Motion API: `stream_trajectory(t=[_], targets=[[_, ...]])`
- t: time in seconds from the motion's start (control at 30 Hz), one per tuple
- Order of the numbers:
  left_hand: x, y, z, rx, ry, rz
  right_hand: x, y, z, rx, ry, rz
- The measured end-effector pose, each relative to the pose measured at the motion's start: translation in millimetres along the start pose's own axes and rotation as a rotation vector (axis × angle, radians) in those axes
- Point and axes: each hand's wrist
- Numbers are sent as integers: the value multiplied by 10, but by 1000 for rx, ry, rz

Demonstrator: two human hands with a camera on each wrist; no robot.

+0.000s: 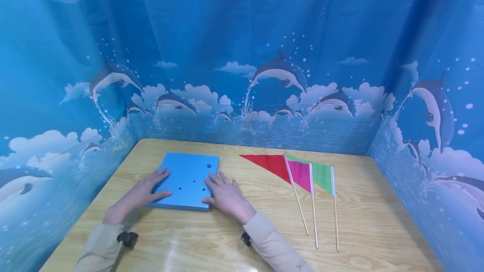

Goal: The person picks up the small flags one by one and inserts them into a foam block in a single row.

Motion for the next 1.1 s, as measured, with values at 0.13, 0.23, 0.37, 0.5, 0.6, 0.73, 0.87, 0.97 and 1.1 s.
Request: stream_trajectory(t=[0.13, 0.23, 0.37, 0.5, 0.6, 0.73, 0.87, 0.97, 1.1], targets=[[-21, -10, 47, -4, -10, -4, 13, 57, 32, -4, -14, 3], [-28, -19, 92, -5, -14, -11, 24, 103, 63, -5, -31, -1], [-33, -29, 150, -15, -26, -17, 23, 158, 120, -2, -36, 0], [-57, -50, 185, -30, -45, -30, 30, 216, 178, -3, -31, 2], [-76, -57, 215, -37, -41, -46, 47, 260, 217, -3, -44, 2], [-95, -54, 272, -40, -16, -63, 65, 312, 257, 3, -43, -2], [-132, -70, 311, -50, -17, -65, 91, 362, 282, 2, -35, 0], [-165, -93, 333, -61, -28, -59, 105, 400, 305, -3, -39, 4], [-190, -110, 389, -82, -34, -52, 123, 472, 343, -7, -53, 5]])
Point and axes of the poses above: each hand's wrist, its own y-axis away from the middle knuckle, its own x-axis out of the back of the hand, z = x × y, and after that the axes turned 5 degrees about x, right-handed
